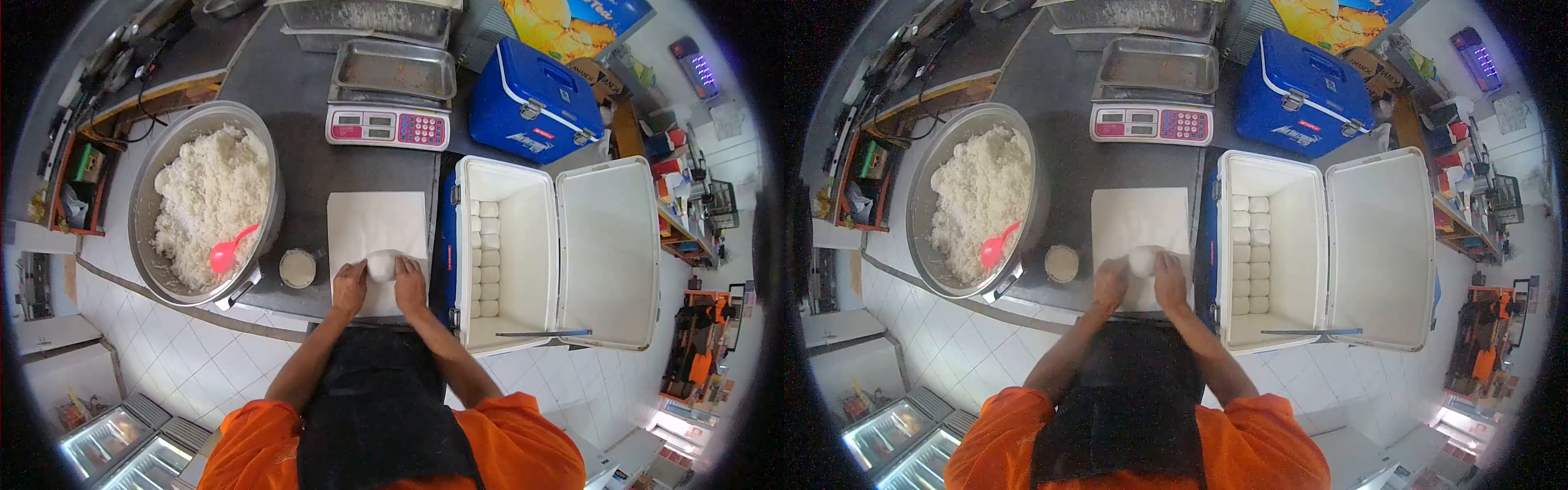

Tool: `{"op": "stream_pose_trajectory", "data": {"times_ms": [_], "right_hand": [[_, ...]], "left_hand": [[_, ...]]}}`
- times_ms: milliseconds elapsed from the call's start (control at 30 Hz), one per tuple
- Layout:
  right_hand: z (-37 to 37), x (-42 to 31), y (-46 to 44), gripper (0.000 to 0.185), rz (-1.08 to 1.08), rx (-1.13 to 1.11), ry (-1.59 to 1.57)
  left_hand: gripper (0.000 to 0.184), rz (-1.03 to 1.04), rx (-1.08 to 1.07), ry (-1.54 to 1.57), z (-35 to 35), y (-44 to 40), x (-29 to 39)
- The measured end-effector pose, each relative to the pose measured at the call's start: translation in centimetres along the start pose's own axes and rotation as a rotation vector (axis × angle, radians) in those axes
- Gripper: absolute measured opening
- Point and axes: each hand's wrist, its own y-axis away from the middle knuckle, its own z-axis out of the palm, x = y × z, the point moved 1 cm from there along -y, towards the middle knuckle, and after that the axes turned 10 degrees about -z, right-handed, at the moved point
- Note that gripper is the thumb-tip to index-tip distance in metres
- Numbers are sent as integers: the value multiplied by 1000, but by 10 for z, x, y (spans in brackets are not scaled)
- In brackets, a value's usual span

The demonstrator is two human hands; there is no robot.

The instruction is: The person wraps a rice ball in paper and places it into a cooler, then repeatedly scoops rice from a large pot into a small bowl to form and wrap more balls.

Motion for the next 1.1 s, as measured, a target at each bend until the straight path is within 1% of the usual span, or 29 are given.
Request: {"op": "stream_pose_trajectory", "data": {"times_ms": [33, 67, 100, 133, 200, 233, 300, 333, 400, 433, 500, 533, 600, 633, 667, 700, 733, 767, 800, 867, 900, 933, 967, 1000, 1067, 1100], "right_hand": [[12, -6, 7, 50, 7, 114, -43], [23, -12, 16, 65, 17, 223, -90], [18, -26, 22, 77, -2, 263, -220], [17, -33, 21, 77, -1, 259, -221], [18, -40, 21, 78, 107, 243, -533], [21, -40, 21, 78, 110, 243, -531], [23, -42, 16, 76, 136, 272, -813], [24, -45, 11, 76, 139, 270, -807], [30, -48, 0, 79, 297, 289, -740], [31, -48, -6, 79, 302, 289, -733], [29, -47, -13, 79, 320, 270, -445], [26, -45, -15, 79, 324, 267, -436], [17, -43, -13, 67, 350, 303, -708], [3, -50, -13, 67, 353, 305, -702], [-11, -58, -11, 64, 332, 364, -747], [-31, -69, -8, 61, 314, 424, -793], [-54, -79, -2, 61, 321, 436, -789], [-79, -89, 3, 58, 236, 415, -697], [-99, -95, 10, 56, 154, 395, -603], [-117, -95, 25, 58, 141, 405, -560], [-123, -92, 33, 62, 101, 423, -488], [-134, -92, 41, 65, 61, 440, -416], [-148, -92, 51, 72, 117, 361, -396], [-158, -85, 59, 72, 124, 377, -396], [-171, -67, 77, 76, 36, 189, -237], [-178, -61, 81, 75, 56, 141, -175]], "left_hand": [[38, -13, 31, 103, 1, 6, 1], [38, -18, 28, 101, 2, 13, 1], [43, -21, -20, 90, 5, 20, -2], [49, -23, -67, 80, 4, 22, -1], [52, -56, -116, 137, -5, 23, 9], [56, -84, -161, 193, -10, 21, 14], [56, -109, -187, 221, -8, 23, 9], [56, -135, -215, 247, -5, 26, 5], [56, -151, -257, 218, 3, 31, 0], [57, -165, -294, 182, 6, 32, -3], [57, -166, -268, 234, 3, 32, -1], [57, -166, -233, 277, -2, 30, 3], [56, -160, -256, 324, -8, 28, 10], [56, -148, -273, 361, -13, 26, 15], [56, -142, -275, 365, -14, 25, 25], [56, -406, -279, 848, -18, 23, 47], [57, -675, -276, 1326, -27, 22, 72], [56, -849, -303, 1381, -51, 6, 101], [56, -840, -322, 1380, -56, -2, 107], [51, -978, -570, 1430, -59, -12, 117], [43, -897, -575, 1324, -71, -22, 137], [43, -890, -592, 1318, -75, -22, 152], [41, -888, -586, 1242, -75, -25, 165], [39, -885, -580, 1163, -72, -26, 175], [37, -911, -645, 1177, -57, -15, 187], [34, -947, -687, 1202, -47, -10, 194]]}}
